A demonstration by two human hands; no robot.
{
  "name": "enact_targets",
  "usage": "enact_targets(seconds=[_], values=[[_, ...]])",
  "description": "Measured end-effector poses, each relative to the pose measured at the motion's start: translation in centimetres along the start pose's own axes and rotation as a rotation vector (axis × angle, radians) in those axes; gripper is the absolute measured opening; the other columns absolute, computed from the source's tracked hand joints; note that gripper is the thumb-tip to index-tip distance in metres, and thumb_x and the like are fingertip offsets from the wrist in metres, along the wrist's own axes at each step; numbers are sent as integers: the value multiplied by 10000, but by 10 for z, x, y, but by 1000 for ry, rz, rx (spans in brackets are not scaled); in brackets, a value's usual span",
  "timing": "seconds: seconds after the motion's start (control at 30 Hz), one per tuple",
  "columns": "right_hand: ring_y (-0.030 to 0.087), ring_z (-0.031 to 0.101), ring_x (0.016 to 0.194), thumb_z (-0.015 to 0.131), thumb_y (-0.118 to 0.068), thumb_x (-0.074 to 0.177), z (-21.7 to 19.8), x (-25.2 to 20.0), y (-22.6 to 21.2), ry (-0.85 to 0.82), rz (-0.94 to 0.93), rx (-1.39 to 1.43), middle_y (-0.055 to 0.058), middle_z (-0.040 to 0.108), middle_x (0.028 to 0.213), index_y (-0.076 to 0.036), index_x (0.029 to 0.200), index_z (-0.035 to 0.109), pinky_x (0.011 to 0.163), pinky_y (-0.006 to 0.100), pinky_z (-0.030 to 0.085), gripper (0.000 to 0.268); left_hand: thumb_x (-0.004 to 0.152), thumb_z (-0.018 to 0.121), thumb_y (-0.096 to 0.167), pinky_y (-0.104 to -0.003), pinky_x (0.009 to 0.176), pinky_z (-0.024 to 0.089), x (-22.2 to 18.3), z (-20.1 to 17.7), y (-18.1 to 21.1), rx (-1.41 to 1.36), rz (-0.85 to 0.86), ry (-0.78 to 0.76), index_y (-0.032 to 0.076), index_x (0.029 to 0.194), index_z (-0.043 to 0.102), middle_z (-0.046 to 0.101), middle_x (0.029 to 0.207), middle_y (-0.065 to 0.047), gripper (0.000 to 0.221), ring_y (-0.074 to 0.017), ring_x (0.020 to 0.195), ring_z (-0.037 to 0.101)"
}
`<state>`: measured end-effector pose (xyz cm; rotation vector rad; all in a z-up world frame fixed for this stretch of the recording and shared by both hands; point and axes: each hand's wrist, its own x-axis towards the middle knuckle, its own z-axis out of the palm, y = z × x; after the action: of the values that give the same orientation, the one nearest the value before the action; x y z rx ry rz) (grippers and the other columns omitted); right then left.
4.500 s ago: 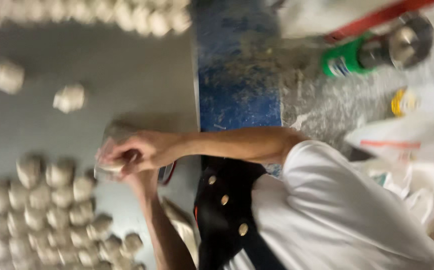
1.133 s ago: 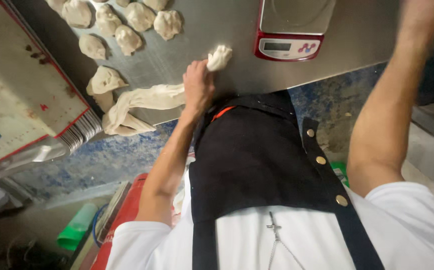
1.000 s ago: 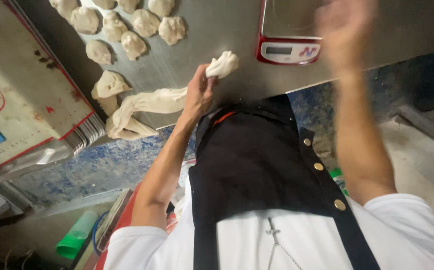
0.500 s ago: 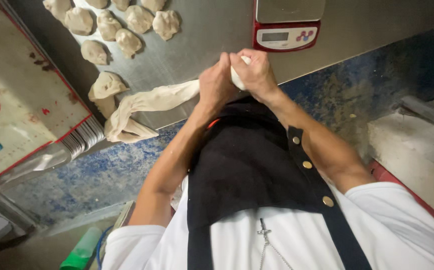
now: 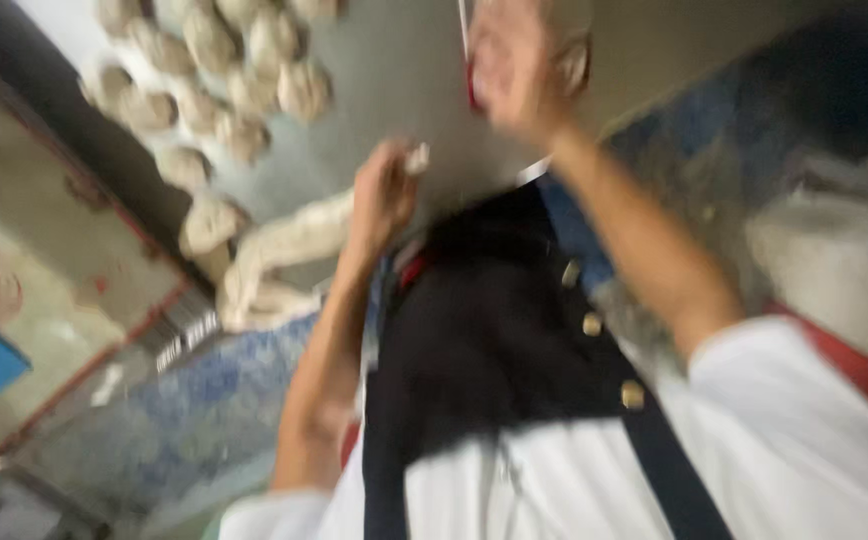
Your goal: The person portions pieces of dough from a larger strip, weighs each piece on a digital scale by hand, and places the weighed portions onto a metal workstation.
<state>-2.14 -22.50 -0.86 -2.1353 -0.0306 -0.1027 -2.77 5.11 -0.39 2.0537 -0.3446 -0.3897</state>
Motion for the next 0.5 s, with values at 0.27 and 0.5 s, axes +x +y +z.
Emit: enact_targets(seconds=[0.27, 0.5], values=[[164, 679, 830, 777, -73, 944, 49, -65, -53, -209, 200, 268, 69, 715, 975, -30, 1049, 728, 722, 314, 540, 123, 961, 740, 99, -320, 656, 515, -17, 0, 28, -50, -209, -158, 18, 1187, 623, 653, 793, -120, 267, -177, 683, 607], [134, 635, 786, 717, -61, 982, 23, -51, -56, -306, 275, 497, 44, 687, 898, -7, 994, 698, 688, 292, 523, 58, 929, 663, 9, -419, 717, 540, -9, 13, 32, 173, 169, -165, 83, 1078, 659, 660, 960, -109, 166, -331, 840, 681]])
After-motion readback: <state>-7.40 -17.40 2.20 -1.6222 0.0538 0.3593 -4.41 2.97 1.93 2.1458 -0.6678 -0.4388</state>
